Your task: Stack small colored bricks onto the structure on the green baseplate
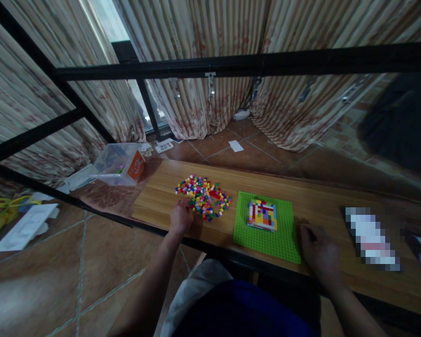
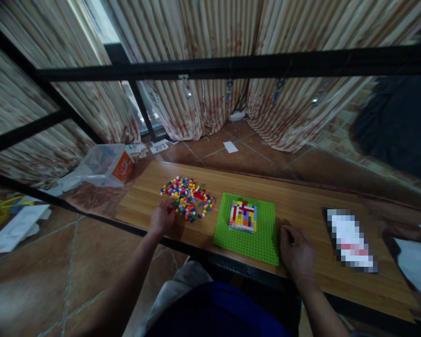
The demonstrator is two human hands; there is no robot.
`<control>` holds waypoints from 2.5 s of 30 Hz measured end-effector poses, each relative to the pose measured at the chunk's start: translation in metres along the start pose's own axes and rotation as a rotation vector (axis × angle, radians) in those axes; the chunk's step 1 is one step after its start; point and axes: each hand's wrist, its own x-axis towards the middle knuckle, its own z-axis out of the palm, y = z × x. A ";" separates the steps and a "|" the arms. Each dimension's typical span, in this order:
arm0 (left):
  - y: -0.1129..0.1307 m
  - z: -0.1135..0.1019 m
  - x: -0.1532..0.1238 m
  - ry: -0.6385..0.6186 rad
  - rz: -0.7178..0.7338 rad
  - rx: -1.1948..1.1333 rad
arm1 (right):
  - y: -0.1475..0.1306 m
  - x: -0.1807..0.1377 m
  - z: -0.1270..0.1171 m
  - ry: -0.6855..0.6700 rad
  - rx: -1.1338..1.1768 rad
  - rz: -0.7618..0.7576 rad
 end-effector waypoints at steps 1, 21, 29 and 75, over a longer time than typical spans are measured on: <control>0.000 0.001 0.000 0.004 0.008 -0.002 | 0.000 0.000 0.000 -0.002 0.004 -0.006; 0.005 0.007 0.008 0.038 0.207 0.079 | 0.000 0.000 0.002 0.001 0.020 0.004; 0.002 0.006 0.015 0.103 0.303 0.013 | -0.005 0.000 0.004 -0.003 0.071 0.057; 0.216 0.067 0.020 -0.363 0.807 0.133 | -0.019 0.012 0.000 -0.019 0.191 0.145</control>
